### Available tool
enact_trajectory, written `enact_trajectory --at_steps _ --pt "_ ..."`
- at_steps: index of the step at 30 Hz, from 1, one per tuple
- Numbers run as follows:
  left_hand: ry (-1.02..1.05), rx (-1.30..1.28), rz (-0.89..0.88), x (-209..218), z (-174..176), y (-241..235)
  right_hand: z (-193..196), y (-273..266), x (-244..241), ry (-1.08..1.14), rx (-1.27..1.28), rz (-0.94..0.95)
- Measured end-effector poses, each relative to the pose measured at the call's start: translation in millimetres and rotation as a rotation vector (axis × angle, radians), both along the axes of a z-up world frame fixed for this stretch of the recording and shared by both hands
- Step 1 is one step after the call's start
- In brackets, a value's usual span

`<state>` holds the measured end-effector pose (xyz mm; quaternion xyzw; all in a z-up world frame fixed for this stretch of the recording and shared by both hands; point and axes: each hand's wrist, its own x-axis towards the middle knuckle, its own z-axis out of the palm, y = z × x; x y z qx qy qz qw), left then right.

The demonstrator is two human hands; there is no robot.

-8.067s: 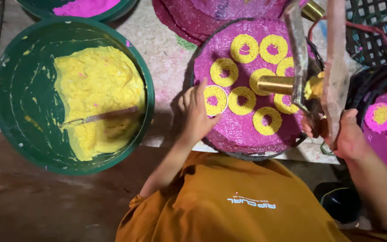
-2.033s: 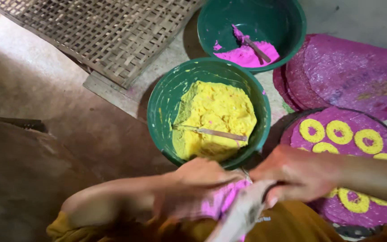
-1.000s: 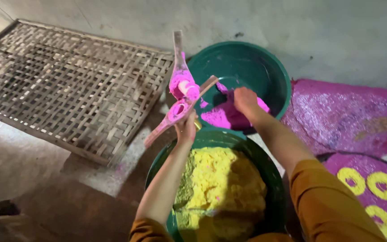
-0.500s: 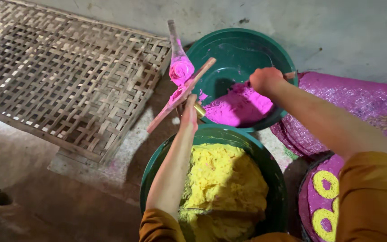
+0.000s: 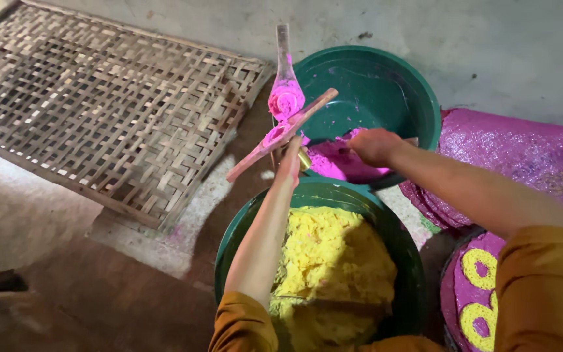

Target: The person uses a manual press to form yellow dough into ring shapes on a pink glittery mat. They then fill the centers of the rings with pink dough using the same press. The finished pieces are arranged on a tray and placed into a steamer.

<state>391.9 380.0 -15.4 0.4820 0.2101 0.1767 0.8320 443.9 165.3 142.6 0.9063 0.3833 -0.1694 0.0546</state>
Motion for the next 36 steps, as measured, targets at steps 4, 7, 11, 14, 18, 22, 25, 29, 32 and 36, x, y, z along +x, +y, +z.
enact_trajectory --at_steps 4,7,11,14,18,22,25,29,32,36 --pt "-0.141 0.067 0.065 -7 24 4 30 -1 -36 0.046 0.091 -0.132" --pt "0.037 0.245 0.122 -27 66 25 78 -14 -57 0.074 0.1 -0.276" --pt "0.171 0.898 0.153 -85 140 74 154 -52 -85 0.003 0.243 -0.151" --pt "0.093 1.289 0.103 -136 187 63 198 -69 -108 0.171 0.424 -0.125" --pt "-0.072 1.376 -0.136 -200 220 20 232 -59 -138 0.385 0.528 0.04" --pt "-0.098 1.693 -0.305 -236 237 5 252 -35 -172 -0.07 -0.014 0.052" --pt "-0.107 1.613 -0.274 -261 232 -18 230 -5 -222 -0.248 -0.121 0.271" --pt "0.02 1.422 -0.291 -289 221 -38 203 2 -288 -0.493 0.032 0.6" --pt "0.448 1.163 -0.442 -302 218 -25 215 -23 -297 -0.429 0.049 0.458" --pt "0.045 0.986 -0.226 -308 221 9 249 -61 -290 -0.621 0.033 0.406"
